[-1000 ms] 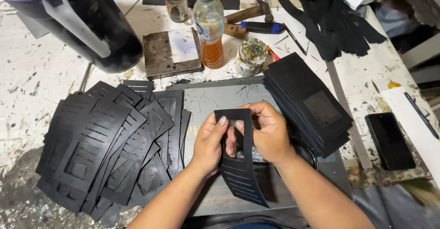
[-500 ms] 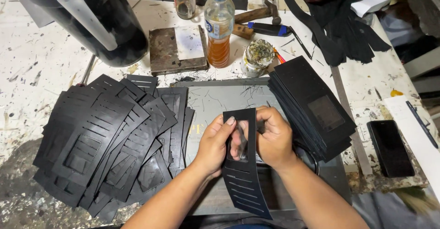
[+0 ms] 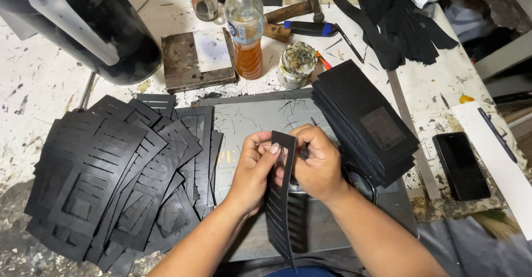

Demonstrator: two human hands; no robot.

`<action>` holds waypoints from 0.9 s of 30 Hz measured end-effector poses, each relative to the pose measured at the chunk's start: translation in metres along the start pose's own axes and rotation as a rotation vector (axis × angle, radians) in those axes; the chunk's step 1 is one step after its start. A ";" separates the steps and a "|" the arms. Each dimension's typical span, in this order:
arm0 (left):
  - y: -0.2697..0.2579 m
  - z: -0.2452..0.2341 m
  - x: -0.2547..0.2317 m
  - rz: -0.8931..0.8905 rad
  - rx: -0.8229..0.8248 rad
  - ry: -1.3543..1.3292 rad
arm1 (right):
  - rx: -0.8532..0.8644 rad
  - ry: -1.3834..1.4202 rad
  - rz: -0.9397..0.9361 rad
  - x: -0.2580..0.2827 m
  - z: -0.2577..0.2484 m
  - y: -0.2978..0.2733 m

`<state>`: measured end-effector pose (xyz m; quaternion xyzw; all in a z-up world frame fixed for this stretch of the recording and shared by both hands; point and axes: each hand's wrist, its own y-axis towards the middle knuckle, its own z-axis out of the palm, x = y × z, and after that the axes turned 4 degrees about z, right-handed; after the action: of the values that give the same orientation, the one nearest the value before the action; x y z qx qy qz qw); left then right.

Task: Trimming and folding black leather pieces using scissors at a workshop table.

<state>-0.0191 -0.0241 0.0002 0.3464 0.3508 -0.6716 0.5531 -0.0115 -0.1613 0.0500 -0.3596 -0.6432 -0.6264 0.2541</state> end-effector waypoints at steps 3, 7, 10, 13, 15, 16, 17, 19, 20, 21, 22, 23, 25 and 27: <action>0.000 0.000 -0.007 0.118 0.003 0.117 | 0.029 -0.028 0.007 0.001 -0.002 0.003; 0.001 -0.018 0.001 0.106 0.196 0.168 | 0.032 -0.005 0.056 0.006 0.000 0.002; -0.011 0.000 -0.018 0.021 0.240 -0.144 | 0.009 -0.007 0.083 0.006 -0.001 0.002; -0.006 -0.001 -0.019 0.047 0.313 -0.235 | 0.001 0.023 0.123 0.004 -0.003 0.001; 0.003 -0.016 0.001 -0.072 0.347 -0.290 | -0.023 0.021 0.157 -0.007 -0.009 -0.002; 0.004 -0.015 -0.003 -0.070 0.348 -0.289 | -0.023 0.021 0.155 -0.005 -0.009 0.001; 0.004 -0.014 -0.008 -0.081 0.331 -0.313 | -0.013 -0.015 0.139 -0.002 -0.009 0.004; 0.005 -0.014 -0.013 -0.089 0.314 -0.336 | -0.003 -0.050 0.121 0.004 -0.010 0.009; 0.006 -0.015 -0.014 -0.081 0.308 -0.324 | 0.016 -0.132 0.063 0.007 -0.010 0.012; 0.007 -0.016 -0.015 -0.075 0.302 -0.312 | 0.034 -0.214 0.005 0.010 -0.009 0.014; 0.005 -0.015 -0.016 -0.073 0.301 -0.312 | 0.034 -0.213 0.004 0.009 -0.009 0.014; 0.003 -0.013 -0.018 -0.045 0.242 -0.344 | 0.041 -0.238 0.003 0.009 -0.009 0.014; -0.002 -0.008 -0.026 -0.016 0.184 -0.377 | 0.047 -0.264 0.001 0.008 -0.008 0.014; -0.009 0.000 -0.039 0.055 0.156 -0.278 | 0.040 -0.318 -0.029 0.008 -0.007 0.014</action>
<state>-0.0225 -0.0031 0.0348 0.3016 0.2083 -0.7227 0.5860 -0.0068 -0.1680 0.0654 -0.4398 -0.6927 -0.5524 0.1471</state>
